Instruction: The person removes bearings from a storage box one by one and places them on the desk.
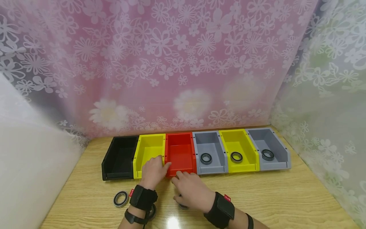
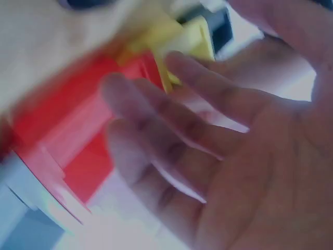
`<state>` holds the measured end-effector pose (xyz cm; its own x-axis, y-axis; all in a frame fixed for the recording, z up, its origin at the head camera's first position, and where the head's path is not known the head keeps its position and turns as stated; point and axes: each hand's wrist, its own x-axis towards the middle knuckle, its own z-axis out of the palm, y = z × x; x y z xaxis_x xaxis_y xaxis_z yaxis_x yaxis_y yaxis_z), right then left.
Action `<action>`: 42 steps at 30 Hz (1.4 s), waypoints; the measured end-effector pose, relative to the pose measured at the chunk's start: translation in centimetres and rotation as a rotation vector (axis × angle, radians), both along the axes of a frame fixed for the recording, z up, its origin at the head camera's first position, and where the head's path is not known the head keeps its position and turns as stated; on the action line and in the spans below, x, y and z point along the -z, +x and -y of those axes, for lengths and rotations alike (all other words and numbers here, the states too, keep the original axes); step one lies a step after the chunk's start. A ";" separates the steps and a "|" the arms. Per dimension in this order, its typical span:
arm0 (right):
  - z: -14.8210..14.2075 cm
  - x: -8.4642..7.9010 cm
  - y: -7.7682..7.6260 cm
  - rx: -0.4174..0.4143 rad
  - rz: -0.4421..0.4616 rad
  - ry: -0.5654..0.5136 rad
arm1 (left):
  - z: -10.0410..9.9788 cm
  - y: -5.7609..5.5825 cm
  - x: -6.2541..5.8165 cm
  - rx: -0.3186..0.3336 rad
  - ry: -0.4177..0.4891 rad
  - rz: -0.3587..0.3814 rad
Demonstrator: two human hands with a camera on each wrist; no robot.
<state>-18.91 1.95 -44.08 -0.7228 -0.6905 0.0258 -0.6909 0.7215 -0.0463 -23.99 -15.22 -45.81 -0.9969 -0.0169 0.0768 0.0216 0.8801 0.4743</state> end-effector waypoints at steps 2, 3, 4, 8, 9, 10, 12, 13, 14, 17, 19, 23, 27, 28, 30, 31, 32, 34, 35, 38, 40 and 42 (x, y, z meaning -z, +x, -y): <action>-0.2 -1.1 -0.5 -0.013 -0.027 -0.068 | 0.0 0.1 0.0 0.002 -0.001 -0.003; -0.3 -1.8 -0.8 -0.019 -0.033 -0.107 | 0.0 0.1 0.0 0.001 -0.001 -0.004; -0.4 -2.4 -1.1 -0.022 -0.042 -0.138 | 0.0 0.1 -0.1 0.001 -0.003 -0.006; -1.1 -4.9 -2.0 -0.008 -0.071 -0.261 | 0.1 0.2 0.0 0.003 -0.005 -0.018; -1.4 -5.5 -2.1 0.003 -0.073 -0.288 | 0.1 0.2 0.0 0.004 -0.006 -0.021; -1.6 -6.0 -2.3 0.018 -0.075 -0.310 | 0.0 0.2 0.0 0.005 -0.007 -0.022; -2.2 -6.8 -2.5 0.041 -0.067 -0.369 | 0.0 0.2 -0.1 0.013 -0.011 -0.024; -2.5 -7.0 -2.6 0.046 -0.059 -0.403 | 0.0 0.2 0.0 0.012 -0.010 -0.018; -2.7 -7.3 -2.7 0.052 -0.051 -0.437 | 0.1 0.2 -0.1 0.013 -0.012 -0.015; -3.6 -7.8 -3.0 0.056 -0.067 -0.532 | 0.1 0.1 -0.1 0.013 -0.022 -0.007; -4.2 -8.1 -3.1 0.058 -0.100 -0.588 | 0.1 0.0 -0.1 0.009 -0.023 -0.003; -5.4 -8.6 -3.5 0.081 -0.186 -0.653 | 0.0 -0.1 -0.1 0.003 -0.019 0.014; -6.1 -8.8 -3.8 0.079 -0.203 -0.687 | 0.0 -0.1 0.0 0.001 -0.010 0.023; -6.2 -8.8 -3.8 0.076 -0.206 -0.695 | 0.0 -0.1 0.0 0.002 -0.006 0.023; -6.5 -8.9 -3.9 0.071 -0.210 -0.711 | 0.0 -0.2 -0.1 0.006 -0.002 0.020; -6.7 -8.9 -3.9 0.074 -0.211 -0.719 | 0.0 -0.2 -0.2 0.009 0.002 0.021; -6.8 -9.0 -3.9 0.079 -0.215 -0.724 | -0.1 -0.2 -0.2 0.011 0.007 0.022; -7.1 -9.0 -4.0 0.092 -0.217 -0.730 | -0.2 -0.1 -0.4 0.017 0.005 -0.003; -7.3 -9.0 -4.1 0.098 -0.215 -0.732 | -0.2 0.0 -0.5 0.017 0.002 -0.028; -7.6 -9.0 -4.2 0.114 -0.209 -0.734 | -0.7 0.3 -1.3 0.013 -0.013 -0.135; -7.8 -9.0 -4.3 0.115 -0.205 -0.739 | -1.3 0.6 -2.2 0.023 -0.020 -0.220; -8.1 -9.1 -4.4 0.115 -0.208 -0.747 | -2.1 0.7 -3.2 0.046 -0.030 -0.280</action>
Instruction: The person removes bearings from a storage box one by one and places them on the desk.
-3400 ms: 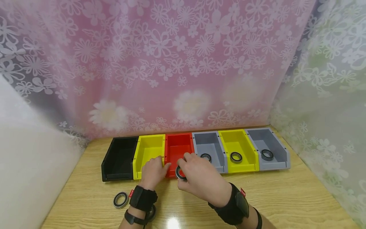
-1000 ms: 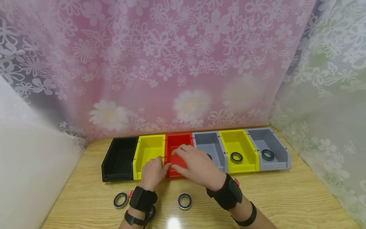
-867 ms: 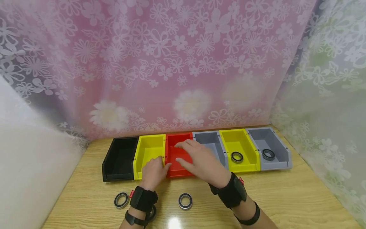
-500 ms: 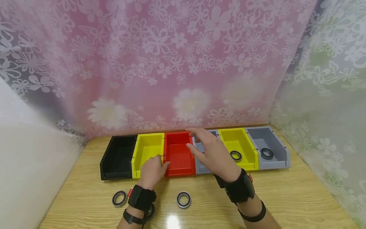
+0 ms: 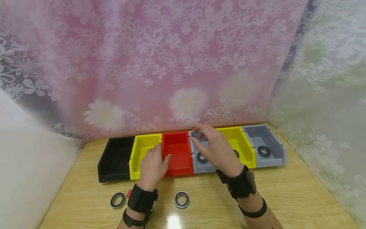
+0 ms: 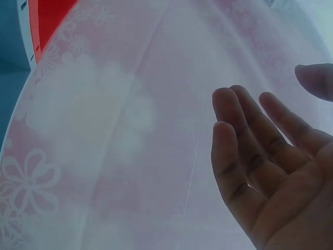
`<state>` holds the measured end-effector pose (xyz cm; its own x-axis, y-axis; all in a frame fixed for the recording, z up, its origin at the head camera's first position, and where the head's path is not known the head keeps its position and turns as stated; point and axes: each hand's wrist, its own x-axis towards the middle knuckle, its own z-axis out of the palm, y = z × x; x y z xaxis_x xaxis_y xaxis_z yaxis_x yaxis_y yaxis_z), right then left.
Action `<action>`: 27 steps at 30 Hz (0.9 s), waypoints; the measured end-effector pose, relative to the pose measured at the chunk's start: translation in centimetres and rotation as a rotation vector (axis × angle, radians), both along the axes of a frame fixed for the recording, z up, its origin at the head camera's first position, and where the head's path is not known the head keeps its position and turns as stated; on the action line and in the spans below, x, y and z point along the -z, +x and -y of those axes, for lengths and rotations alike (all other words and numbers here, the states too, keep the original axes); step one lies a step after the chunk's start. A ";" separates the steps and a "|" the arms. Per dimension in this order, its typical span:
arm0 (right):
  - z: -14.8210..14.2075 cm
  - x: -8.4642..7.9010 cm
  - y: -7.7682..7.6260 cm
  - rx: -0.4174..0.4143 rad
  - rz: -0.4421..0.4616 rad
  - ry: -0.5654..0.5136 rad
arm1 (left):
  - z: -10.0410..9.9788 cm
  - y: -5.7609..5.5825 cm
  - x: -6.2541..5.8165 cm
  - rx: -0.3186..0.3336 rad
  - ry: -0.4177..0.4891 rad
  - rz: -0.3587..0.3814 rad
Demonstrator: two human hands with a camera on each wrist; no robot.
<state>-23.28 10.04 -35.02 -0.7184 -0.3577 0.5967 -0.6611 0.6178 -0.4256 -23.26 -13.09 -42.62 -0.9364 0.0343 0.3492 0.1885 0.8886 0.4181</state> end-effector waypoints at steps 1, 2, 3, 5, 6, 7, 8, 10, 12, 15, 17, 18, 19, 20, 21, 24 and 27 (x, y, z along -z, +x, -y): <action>-0.1 0.0 0.0 -0.003 -0.001 -0.002 | -0.5 0.1 -0.4 0.014 -0.005 -0.019; -0.2 -0.1 0.0 -0.007 -0.004 -0.005 | -1.0 0.2 -0.7 0.028 -0.014 -0.033; -0.3 -0.1 0.0 -0.009 -0.007 -0.006 | -1.5 0.2 -1.0 0.041 -0.021 -0.041; -0.4 -0.1 -0.1 -0.010 -0.013 -0.011 | -2.6 0.0 -1.3 0.060 -0.046 -0.045; -0.5 -0.2 -0.1 -0.009 -0.016 -0.013 | -3.1 -0.2 -1.3 0.068 -0.058 -0.038; -0.5 -0.2 0.0 -0.008 -0.018 -0.016 | -3.6 -0.4 -1.3 0.072 -0.073 -0.022; -0.6 -0.3 0.0 -0.008 -0.019 -0.021 | -4.1 -0.6 -1.2 0.079 -0.087 -0.003; -0.7 -0.4 0.1 -0.008 -0.025 -0.030 | -5.1 -1.2 -0.9 0.090 -0.126 0.041; -0.9 -0.5 0.2 -0.006 -0.031 -0.042 | -5.9 -1.7 -0.5 0.102 -0.163 0.087; -1.1 -0.5 0.3 0.003 -0.045 -0.065 | -7.0 -2.4 0.2 0.121 -0.185 0.144; -1.3 -0.6 0.2 0.008 -0.052 -0.076 | -7.5 -2.7 0.7 0.130 -0.176 0.171; -1.3 -0.6 0.2 0.008 -0.056 -0.079 | -7.7 -2.7 0.9 0.133 -0.171 0.184; -1.4 -0.6 0.2 0.009 -0.059 -0.080 | -7.8 -2.7 1.1 0.134 -0.165 0.194; -1.5 -0.6 0.1 0.009 -0.062 -0.082 | -7.9 -2.7 1.3 0.134 -0.159 0.205; -1.5 -0.6 0.1 0.010 -0.066 -0.083 | -8.0 -2.7 1.5 0.134 -0.153 0.214; -1.7 -0.5 0.1 0.014 -0.072 -0.086 | -8.3 -2.6 1.9 0.131 -0.131 0.237; -1.9 -0.5 0.0 0.021 -0.074 -0.084 | -8.6 -2.6 2.1 0.129 -0.100 0.259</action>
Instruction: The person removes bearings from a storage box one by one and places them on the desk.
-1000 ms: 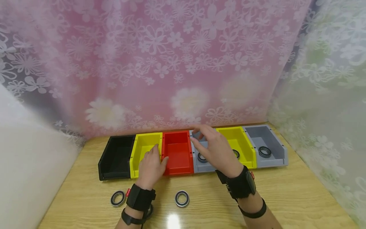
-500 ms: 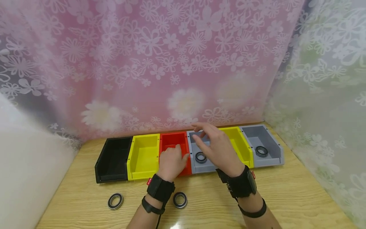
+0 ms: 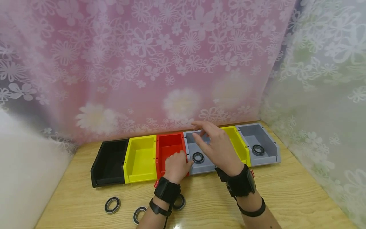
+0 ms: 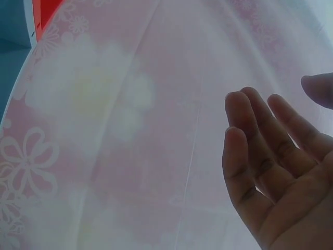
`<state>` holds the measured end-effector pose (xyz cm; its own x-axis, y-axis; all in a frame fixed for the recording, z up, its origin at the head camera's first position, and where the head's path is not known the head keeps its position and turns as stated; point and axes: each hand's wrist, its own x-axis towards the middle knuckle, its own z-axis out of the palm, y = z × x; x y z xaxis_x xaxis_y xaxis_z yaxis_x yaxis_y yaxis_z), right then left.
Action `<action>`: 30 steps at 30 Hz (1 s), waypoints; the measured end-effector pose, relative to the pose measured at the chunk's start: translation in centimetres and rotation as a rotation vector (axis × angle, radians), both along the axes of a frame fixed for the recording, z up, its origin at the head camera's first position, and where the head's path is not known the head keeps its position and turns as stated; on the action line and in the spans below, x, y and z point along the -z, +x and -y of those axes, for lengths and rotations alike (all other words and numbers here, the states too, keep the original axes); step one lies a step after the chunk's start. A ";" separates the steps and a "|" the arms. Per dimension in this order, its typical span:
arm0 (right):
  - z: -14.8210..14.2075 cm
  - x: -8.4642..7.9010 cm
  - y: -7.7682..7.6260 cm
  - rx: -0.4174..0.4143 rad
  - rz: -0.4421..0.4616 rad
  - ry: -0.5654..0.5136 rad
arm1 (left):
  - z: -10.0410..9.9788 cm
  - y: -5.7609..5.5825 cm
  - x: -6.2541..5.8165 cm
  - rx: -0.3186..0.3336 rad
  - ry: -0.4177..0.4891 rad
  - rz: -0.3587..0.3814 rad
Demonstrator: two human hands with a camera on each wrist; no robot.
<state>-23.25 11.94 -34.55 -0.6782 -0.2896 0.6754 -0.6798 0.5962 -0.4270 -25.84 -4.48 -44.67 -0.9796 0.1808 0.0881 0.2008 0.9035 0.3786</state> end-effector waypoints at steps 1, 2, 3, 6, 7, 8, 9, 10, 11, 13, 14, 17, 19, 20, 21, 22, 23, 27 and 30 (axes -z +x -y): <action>0.0 0.0 -0.1 0.001 0.000 0.001 | 0.0 0.0 0.0 -0.003 0.010 0.005; 0.0 0.0 -0.1 0.002 -0.001 0.002 | 0.0 0.0 0.0 -0.006 0.016 0.009; -0.1 0.0 -0.2 0.005 -0.004 0.001 | 0.0 0.0 0.0 -0.009 0.021 0.011; -0.2 -0.1 -0.4 0.019 -0.017 0.001 | 0.0 0.0 0.0 -0.017 0.036 0.016; -0.2 -0.1 -0.5 0.023 -0.021 0.002 | 0.0 0.1 0.0 -0.020 0.035 0.015; -0.2 -0.1 -0.6 0.027 -0.023 0.006 | 0.0 0.1 0.1 -0.023 0.034 0.015; -0.2 0.0 -0.7 0.034 -0.024 0.015 | 0.0 0.1 0.1 -0.024 0.035 0.012; -0.2 0.0 -0.8 0.041 -0.022 0.029 | 0.0 0.1 0.1 -0.024 0.030 0.009; -0.1 0.1 -0.9 0.047 -0.014 0.041 | 0.0 0.2 0.2 -0.023 0.026 0.006; 0.0 0.2 -1.1 0.063 0.012 0.075 | 0.0 0.2 0.2 -0.019 0.026 0.002; 0.0 0.4 -1.2 0.071 0.034 0.096 | 0.1 0.2 0.2 -0.017 0.028 0.002; 0.2 0.9 -1.5 0.096 0.136 0.183 | 0.0 0.2 0.3 -0.013 0.029 -0.001; 0.4 1.4 -1.9 0.106 0.218 0.250 | 0.0 0.1 0.2 -0.016 0.025 0.000; 0.6 1.7 -2.1 0.110 0.258 0.281 | 0.0 0.1 0.3 -0.018 0.021 -0.001; 0.7 2.1 -2.3 0.118 0.294 0.312 | 0.1 0.1 0.3 -0.020 0.017 -0.001; 0.9 2.5 -2.6 0.127 0.327 0.337 | 0.1 0.1 0.3 -0.021 0.015 0.001; 1.1 2.9 -2.9 0.132 0.350 0.355 | 0.1 0.1 0.3 -0.023 0.013 0.001; 1.6 4.5 -3.9 0.164 0.405 0.400 | 0.0 0.2 0.3 -0.024 0.011 -0.005; 1.8 5.7 -4.5 0.175 0.432 0.423 | 0.0 0.3 0.3 -0.025 0.010 -0.011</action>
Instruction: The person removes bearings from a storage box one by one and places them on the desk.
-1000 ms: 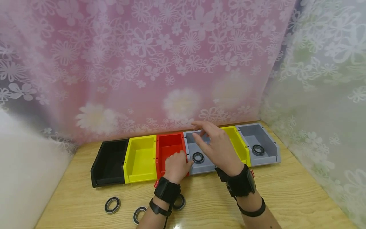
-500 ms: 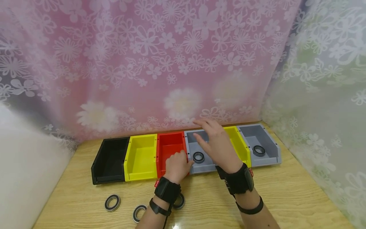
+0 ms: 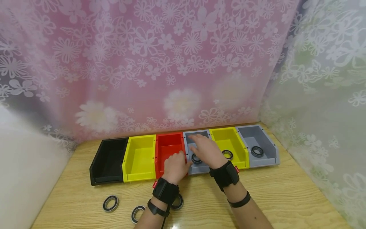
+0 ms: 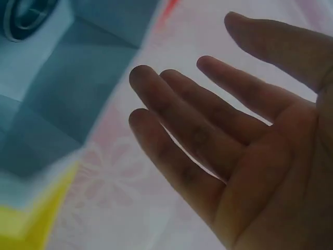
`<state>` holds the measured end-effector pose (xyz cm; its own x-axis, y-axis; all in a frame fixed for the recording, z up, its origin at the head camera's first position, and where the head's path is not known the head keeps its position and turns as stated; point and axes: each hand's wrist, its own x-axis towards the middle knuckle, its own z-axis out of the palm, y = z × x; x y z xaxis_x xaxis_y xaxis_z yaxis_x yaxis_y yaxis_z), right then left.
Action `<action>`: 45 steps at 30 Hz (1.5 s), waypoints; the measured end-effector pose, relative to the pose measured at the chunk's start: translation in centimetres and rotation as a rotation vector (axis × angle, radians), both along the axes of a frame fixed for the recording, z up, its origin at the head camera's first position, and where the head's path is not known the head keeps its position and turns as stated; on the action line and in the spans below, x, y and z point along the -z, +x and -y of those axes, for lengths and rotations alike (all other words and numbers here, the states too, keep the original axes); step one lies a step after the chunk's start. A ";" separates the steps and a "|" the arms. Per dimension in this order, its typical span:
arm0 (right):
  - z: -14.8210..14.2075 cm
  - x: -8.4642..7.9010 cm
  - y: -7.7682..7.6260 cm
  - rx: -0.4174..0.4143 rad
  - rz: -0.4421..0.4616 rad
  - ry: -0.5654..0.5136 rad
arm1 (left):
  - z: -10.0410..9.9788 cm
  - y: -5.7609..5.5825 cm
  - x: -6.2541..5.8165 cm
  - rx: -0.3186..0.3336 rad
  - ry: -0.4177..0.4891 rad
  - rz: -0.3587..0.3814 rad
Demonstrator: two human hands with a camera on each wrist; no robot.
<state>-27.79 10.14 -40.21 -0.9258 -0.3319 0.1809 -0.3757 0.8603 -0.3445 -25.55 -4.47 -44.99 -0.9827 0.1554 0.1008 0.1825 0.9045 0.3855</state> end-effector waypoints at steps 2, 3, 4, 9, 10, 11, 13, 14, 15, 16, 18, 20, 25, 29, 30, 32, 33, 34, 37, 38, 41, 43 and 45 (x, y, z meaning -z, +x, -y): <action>0.1 0.7 -0.4 0.004 0.018 0.031 | 0.0 0.0 0.0 -0.001 -0.001 0.003; 0.1 1.1 -0.6 0.003 0.025 0.050 | 0.0 0.0 0.0 -0.001 -0.003 0.002; 0.1 1.3 -0.7 0.003 0.032 0.065 | 0.1 0.0 0.0 0.000 -0.003 0.000; 0.1 2.6 -1.2 -0.001 0.072 0.124 | 0.1 0.0 0.1 0.005 0.003 0.005; 0.0 2.7 -1.3 0.002 0.085 0.127 | 0.1 -0.1 0.1 0.005 0.004 0.005; 0.0 2.9 -1.4 0.009 0.103 0.125 | 0.1 -0.1 0.1 0.006 0.006 0.005; 0.0 3.2 -1.6 0.023 0.132 0.123 | 0.1 -0.1 0.1 0.008 0.007 0.002; 0.1 3.4 -1.7 0.033 0.149 0.126 | 0.1 -0.1 0.1 0.008 0.008 0.003; 0.1 3.6 -1.9 0.044 0.167 0.131 | 0.1 -0.1 0.1 0.008 0.007 0.005; 0.1 3.8 -2.0 0.052 0.180 0.138 | 0.1 -0.2 0.1 0.008 0.003 0.004; 0.1 4.1 -2.1 0.062 0.193 0.157 | 0.1 -0.2 0.1 0.008 0.001 0.006; 0.2 4.5 -2.3 0.065 0.201 0.172 | 0.1 -0.1 0.1 0.008 0.002 0.010; 0.2 5.0 -2.3 0.058 0.177 0.177 | 0.1 0.0 0.0 0.005 0.020 0.032; 0.3 5.1 -2.2 0.048 0.132 0.189 | 0.2 0.0 0.0 0.003 0.024 0.041; 0.3 5.1 -2.2 0.044 0.121 0.197 | 0.2 0.0 0.0 0.002 0.024 0.040; 0.4 5.1 -2.0 0.039 0.099 0.213 | 0.2 0.0 0.0 0.003 0.020 0.038; 0.4 5.1 -1.9 0.038 0.091 0.217 | 0.2 0.0 0.0 0.003 0.018 0.035; 0.5 5.1 -1.9 0.039 0.085 0.221 | 0.2 0.0 0.0 0.004 0.017 0.034; 0.5 5.1 -1.7 0.043 0.067 0.232 | 0.2 -0.1 0.0 0.005 0.016 0.033; 0.5 5.1 -1.7 0.045 0.063 0.234 | 0.2 -0.1 0.0 0.004 0.016 0.035; 0.5 5.3 -1.7 0.044 0.053 0.244 | 0.1 -0.1 0.0 0.002 0.020 0.043; 0.5 5.3 -1.7 0.040 0.049 0.246 | 0.1 -0.1 0.0 0.001 0.016 0.042; 0.5 5.3 -1.6 0.035 0.052 0.241 | 0.1 -0.1 0.0 0.001 0.011 0.042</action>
